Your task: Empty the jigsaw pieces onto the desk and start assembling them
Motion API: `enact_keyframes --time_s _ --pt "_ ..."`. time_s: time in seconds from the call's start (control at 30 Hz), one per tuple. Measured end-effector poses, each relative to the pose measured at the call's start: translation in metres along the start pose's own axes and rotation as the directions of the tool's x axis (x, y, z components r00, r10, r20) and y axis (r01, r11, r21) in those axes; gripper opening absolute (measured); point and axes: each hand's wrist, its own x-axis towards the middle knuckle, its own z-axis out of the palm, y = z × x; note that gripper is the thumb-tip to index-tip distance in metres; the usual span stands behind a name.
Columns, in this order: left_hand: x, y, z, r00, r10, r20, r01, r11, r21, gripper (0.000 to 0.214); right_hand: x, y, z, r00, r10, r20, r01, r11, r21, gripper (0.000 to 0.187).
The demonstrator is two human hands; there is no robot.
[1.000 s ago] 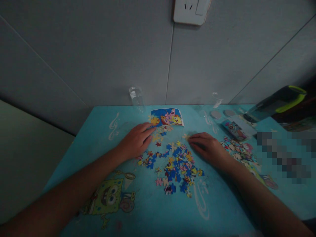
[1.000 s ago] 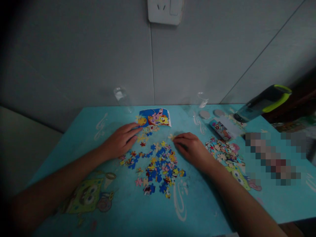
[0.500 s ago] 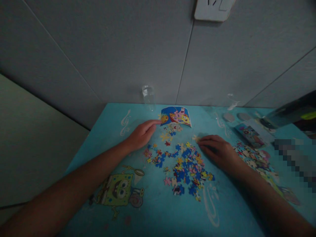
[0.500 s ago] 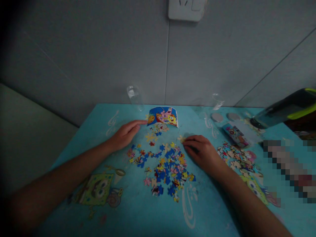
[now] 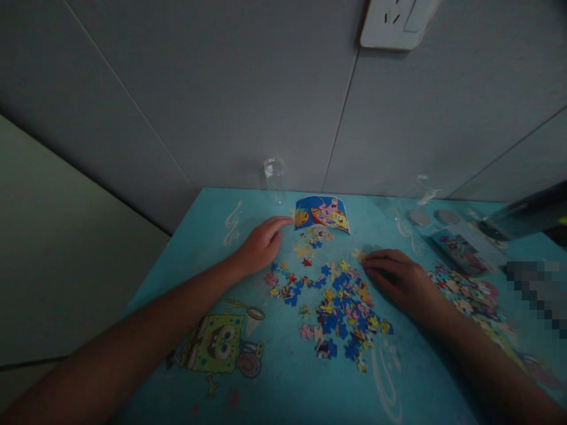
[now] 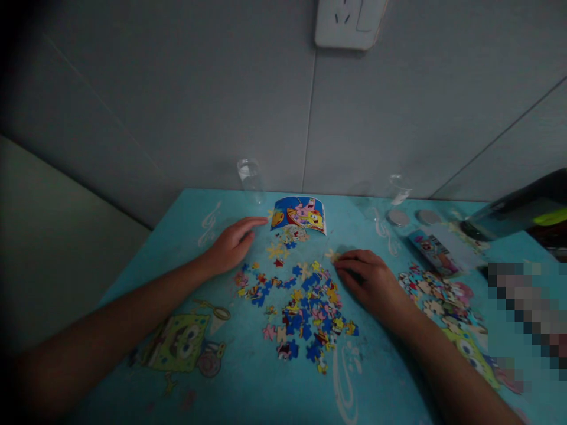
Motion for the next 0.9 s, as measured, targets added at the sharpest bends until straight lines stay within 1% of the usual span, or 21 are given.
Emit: enact_keyframes --time_s 0.1,0.17,0.23,0.4,0.57,0.63,0.9 --pt "0.0015 -0.0054 -0.0023 0.984 -0.136 -0.113 0.12 0.983 -0.139 0.032 -0.0007 0.0029 0.0011 1.0 0.003 0.004 -0.003 1.0 -0.001 0.02" --pt "0.0019 -0.007 -0.0037 0.974 -0.183 -0.136 0.147 0.96 -0.239 0.03 -0.001 0.0049 0.0018 1.0 0.01 0.004 -0.01 1.0 0.002 0.019" --pt "0.0017 -0.0064 -0.0042 0.973 -0.189 -0.131 0.148 0.95 -0.275 0.029 -0.0012 0.0066 0.0023 1.0 0.016 0.007 -0.016 1.0 0.006 0.02" --pt "0.0 -0.0036 -0.0022 0.985 -0.152 -0.079 0.132 0.968 -0.213 0.028 -0.0013 0.0059 0.0015 1.0 0.011 -0.003 -0.011 1.0 0.021 0.02" --pt "-0.0013 -0.0055 -0.0015 0.989 -0.145 -0.04 0.134 0.969 -0.207 0.03 -0.0004 0.0021 -0.0003 1.0 0.028 0.011 -0.028 0.999 0.027 0.018" --pt "-0.0013 -0.0058 -0.002 0.989 -0.146 -0.036 0.136 0.971 -0.199 0.03 -0.0004 0.0024 -0.0002 0.999 0.044 0.028 -0.045 0.998 0.04 0.018" --pt "-0.0004 -0.0028 -0.0025 0.989 -0.142 -0.034 0.133 0.974 -0.184 0.03 0.0008 -0.0008 -0.0008 0.998 0.065 0.02 -0.066 0.997 0.047 0.02"
